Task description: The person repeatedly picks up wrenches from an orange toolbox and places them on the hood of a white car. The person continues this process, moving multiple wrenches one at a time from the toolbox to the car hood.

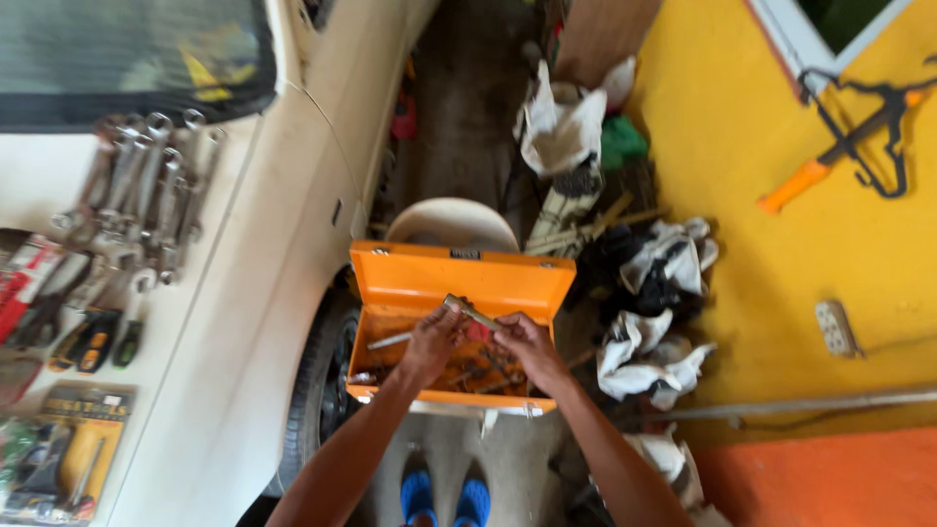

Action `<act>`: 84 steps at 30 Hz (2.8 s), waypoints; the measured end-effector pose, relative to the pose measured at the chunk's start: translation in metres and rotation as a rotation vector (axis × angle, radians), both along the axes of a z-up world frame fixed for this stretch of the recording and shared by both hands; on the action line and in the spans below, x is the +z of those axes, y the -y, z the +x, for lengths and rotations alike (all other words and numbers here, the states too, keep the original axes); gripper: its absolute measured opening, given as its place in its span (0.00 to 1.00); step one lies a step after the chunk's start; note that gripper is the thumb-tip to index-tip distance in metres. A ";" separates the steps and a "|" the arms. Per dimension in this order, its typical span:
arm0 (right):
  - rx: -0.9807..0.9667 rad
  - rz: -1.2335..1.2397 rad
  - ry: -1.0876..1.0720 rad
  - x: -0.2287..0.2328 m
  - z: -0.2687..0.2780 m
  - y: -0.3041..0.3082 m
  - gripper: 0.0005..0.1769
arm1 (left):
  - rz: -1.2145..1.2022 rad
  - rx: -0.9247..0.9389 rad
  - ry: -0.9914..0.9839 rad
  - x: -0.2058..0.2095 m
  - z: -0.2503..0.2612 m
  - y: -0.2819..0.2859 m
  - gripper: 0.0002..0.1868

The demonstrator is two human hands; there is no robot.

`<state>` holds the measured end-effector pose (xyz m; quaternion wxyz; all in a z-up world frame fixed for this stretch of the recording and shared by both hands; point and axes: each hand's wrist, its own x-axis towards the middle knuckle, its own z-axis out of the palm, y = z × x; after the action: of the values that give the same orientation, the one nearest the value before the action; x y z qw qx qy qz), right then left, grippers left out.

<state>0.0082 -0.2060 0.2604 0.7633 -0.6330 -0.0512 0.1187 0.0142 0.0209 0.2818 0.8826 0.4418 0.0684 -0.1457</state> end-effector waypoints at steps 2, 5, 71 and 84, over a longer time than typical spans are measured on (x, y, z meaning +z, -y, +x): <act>0.040 -0.037 0.084 0.011 0.000 -0.013 0.11 | 0.200 0.014 0.103 0.011 -0.006 0.007 0.19; 0.062 -0.082 0.128 0.016 0.000 -0.034 0.13 | 0.242 0.016 0.180 0.009 -0.004 0.015 0.19; 0.592 -0.723 1.372 0.080 0.181 -0.698 0.17 | 1.523 1.020 -0.015 0.033 -0.015 -0.558 0.14; 0.365 -0.566 1.178 0.084 0.184 -0.669 0.18 | 1.415 1.087 -0.015 0.034 -0.012 -0.547 0.12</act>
<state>0.1923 0.4632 0.3447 0.3805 -0.7487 -0.5316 -0.1101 0.0026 0.5677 0.3159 0.3501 0.7886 0.3481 0.3664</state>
